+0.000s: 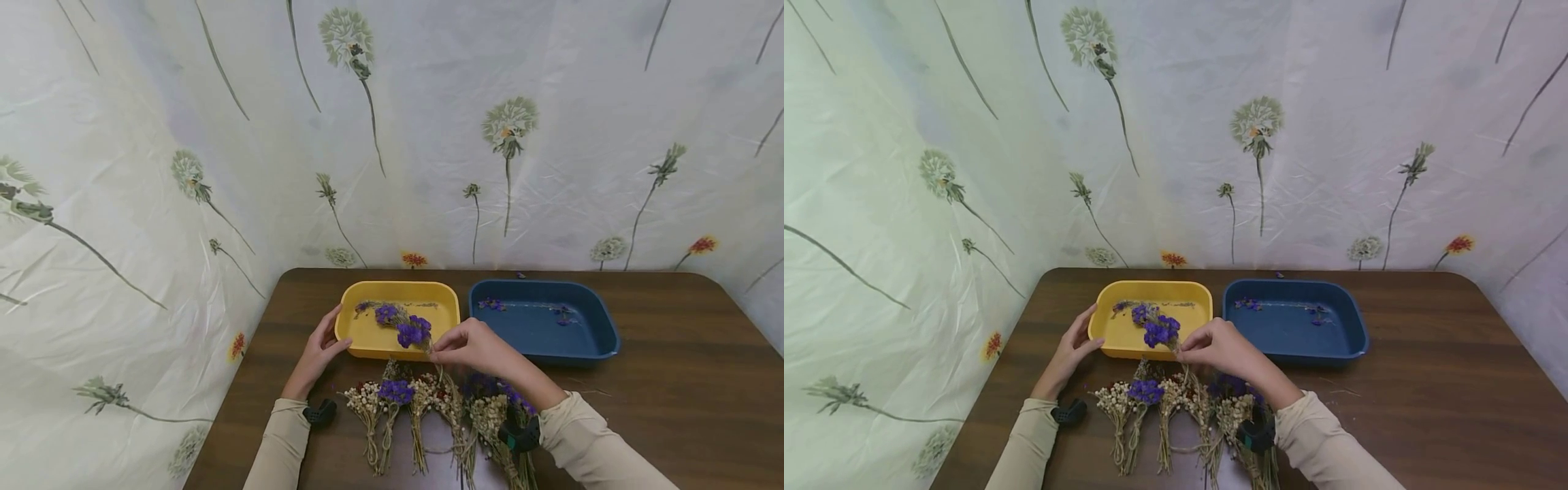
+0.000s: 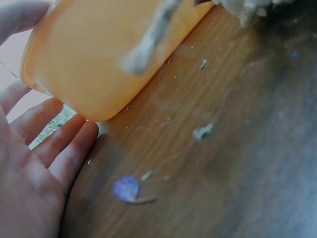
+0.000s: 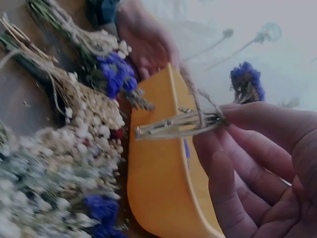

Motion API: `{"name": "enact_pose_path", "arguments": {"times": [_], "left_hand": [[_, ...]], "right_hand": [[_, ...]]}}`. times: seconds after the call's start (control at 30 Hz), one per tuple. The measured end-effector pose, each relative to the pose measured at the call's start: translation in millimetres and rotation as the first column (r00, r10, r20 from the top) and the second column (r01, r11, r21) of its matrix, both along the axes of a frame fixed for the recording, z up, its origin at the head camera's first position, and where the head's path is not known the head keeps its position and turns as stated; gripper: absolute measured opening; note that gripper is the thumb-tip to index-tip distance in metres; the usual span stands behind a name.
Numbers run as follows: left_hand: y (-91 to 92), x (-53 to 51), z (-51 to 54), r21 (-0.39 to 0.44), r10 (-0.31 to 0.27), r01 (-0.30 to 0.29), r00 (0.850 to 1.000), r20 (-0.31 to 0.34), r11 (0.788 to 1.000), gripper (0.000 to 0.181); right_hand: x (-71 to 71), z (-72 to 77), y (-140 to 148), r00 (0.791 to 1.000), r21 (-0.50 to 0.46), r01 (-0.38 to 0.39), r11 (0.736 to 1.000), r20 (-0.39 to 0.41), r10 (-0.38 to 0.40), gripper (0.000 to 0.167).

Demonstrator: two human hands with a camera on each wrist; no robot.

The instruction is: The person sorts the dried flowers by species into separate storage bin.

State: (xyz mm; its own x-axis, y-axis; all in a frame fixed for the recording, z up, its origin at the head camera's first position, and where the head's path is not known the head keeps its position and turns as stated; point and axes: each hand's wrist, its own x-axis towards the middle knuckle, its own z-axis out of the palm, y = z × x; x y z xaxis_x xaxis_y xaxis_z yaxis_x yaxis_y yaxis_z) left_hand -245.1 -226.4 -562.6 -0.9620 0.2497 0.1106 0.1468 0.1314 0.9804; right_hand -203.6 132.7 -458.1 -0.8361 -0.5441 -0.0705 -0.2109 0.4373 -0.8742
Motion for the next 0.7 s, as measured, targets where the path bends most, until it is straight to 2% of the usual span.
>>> {"name": "enact_pose_path", "arguments": {"times": [0.3, 0.7], "left_hand": [[1.5, 0.8, 1.9, -0.009, 0.010, -0.010, 1.000, 0.014, 1.000, 0.072], [1.8, 1.8, 2.0, -0.026, 0.021, -0.021, 1.000, 0.014, 0.999, 0.071]], "right_hand": [[-17.5, 3.1, -2, 1.000, 0.019, 0.012, 1.000, 0.024, -0.012, 0.024], [-41.6, 1.9, -11, 0.999, 0.081, 0.052, 0.995, -0.002, -0.052, 0.024]]}}
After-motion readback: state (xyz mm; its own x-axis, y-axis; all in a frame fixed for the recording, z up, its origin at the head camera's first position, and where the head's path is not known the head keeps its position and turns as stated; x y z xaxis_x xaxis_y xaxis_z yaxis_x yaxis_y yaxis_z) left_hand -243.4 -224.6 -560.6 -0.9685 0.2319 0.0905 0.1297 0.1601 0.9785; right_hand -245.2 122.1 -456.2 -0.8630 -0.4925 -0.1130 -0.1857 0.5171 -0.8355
